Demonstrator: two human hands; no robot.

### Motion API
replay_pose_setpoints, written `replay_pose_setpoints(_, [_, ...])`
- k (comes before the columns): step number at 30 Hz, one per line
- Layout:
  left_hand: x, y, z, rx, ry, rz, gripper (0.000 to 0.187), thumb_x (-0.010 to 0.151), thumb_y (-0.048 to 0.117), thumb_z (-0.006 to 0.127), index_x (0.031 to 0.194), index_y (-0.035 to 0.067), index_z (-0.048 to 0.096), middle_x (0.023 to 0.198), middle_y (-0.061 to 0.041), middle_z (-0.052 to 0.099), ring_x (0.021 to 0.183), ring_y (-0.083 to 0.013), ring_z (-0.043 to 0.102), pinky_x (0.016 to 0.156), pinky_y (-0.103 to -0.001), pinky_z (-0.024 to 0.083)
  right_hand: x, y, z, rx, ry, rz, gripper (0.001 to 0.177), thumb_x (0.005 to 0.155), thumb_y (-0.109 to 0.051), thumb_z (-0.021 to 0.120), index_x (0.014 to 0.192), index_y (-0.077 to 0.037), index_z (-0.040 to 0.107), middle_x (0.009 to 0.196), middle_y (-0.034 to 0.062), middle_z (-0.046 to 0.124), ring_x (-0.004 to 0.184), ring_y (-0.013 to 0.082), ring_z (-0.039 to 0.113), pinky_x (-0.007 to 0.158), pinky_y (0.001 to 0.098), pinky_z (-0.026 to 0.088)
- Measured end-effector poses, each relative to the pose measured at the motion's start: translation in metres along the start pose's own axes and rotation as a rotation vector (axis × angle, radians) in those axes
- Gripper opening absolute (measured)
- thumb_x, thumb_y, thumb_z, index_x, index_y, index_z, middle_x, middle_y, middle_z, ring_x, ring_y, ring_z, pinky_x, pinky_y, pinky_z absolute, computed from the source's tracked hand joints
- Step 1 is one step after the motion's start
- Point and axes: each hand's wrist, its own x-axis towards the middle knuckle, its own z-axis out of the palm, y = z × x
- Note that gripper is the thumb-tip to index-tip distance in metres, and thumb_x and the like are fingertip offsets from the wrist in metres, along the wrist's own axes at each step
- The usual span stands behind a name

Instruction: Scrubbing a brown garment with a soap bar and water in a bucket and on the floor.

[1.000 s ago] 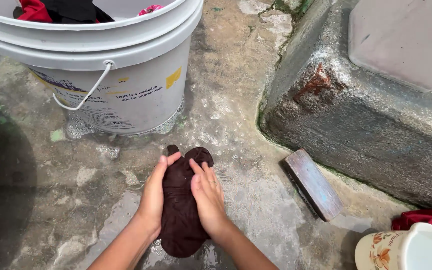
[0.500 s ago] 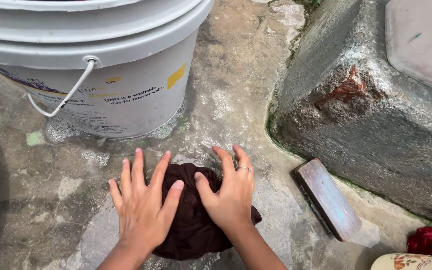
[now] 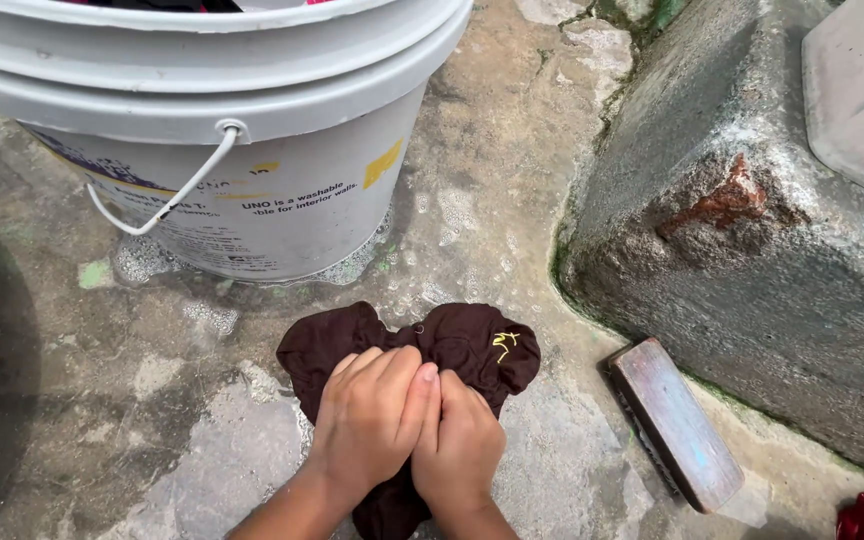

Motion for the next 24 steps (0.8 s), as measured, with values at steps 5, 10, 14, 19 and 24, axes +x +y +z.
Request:
replay_pose_setpoints(5, [-0.009, 0.006, -0.026, 0.321, 0.096, 0.235, 0.043, 0.096, 0.042, 0.054, 0.113, 0.004, 0.064, 0.118, -0.020, 0.064, 0.120, -0.0372, 0.054, 0.104, -0.053, 0.033, 0.030, -0.005, -0.034, 0.196, -0.031, 0.326, 0.026, 0.094, -0.032, 0.065, 0.087, -0.006, 0.068, 0.075, 0.0051, 0.069, 0.062, 0.0167, 0.064, 0.054, 0.0297, 0.049])
replay_pose_setpoints(10, [0.025, 0.020, -0.011, 0.231, 0.129, -0.444, 0.042, 0.100, 0.049, 0.052, 0.119, 0.013, 0.062, 0.124, -0.014, 0.060, 0.118, -0.0278, 0.049, 0.100, -0.041, 0.031, 0.063, -0.015, -0.019, 0.564, -0.134, 0.182, 0.036, 0.106, -0.036, 0.046, 0.107, -0.006, 0.068, 0.102, 0.0043, 0.065, 0.099, 0.0140, 0.056, 0.086, 0.0266, 0.038])
replay_pose_setpoints(14, [0.081, 0.051, -0.003, -0.493, 0.026, -0.775, 0.051, 0.103, 0.041, 0.062, 0.081, -0.005, 0.056, 0.085, -0.023, 0.057, 0.075, -0.0322, 0.051, 0.070, -0.043, 0.042, 0.106, -0.033, -0.009, 1.010, 0.005, 0.640, 0.042, 0.116, -0.034, 0.056, 0.095, 0.002, 0.060, 0.088, 0.0038, 0.054, 0.080, 0.0143, 0.045, 0.068, 0.0325, 0.039])
replay_pose_setpoints(19, [0.067, -0.014, 0.016, -0.157, -0.037, -0.145, 0.037, 0.103, 0.029, 0.059, 0.078, 0.002, 0.061, 0.074, -0.015, 0.056, 0.074, -0.0311, 0.053, 0.072, -0.044, 0.042, 0.105, -0.013, 0.007, 0.506, 0.299, 0.334, 0.031, 0.100, -0.021, 0.068, 0.099, 0.000, 0.045, 0.084, 0.0063, 0.049, 0.073, 0.0197, 0.043, 0.065, 0.0376, 0.039])
replay_pose_setpoints(24, [0.050, -0.040, 0.011, 0.123, -0.189, 0.134, 0.026, 0.101, 0.028, 0.058, 0.086, 0.007, 0.063, 0.086, -0.011, 0.059, 0.086, -0.0325, 0.057, 0.080, -0.046, 0.043, 0.095, 0.014, 0.011, 0.142, -0.030, 0.431, 0.035, 0.085, -0.022, 0.071, 0.115, -0.010, 0.056, 0.096, 0.0092, 0.069, 0.078, 0.0257, 0.066, 0.071, 0.0397, 0.051])
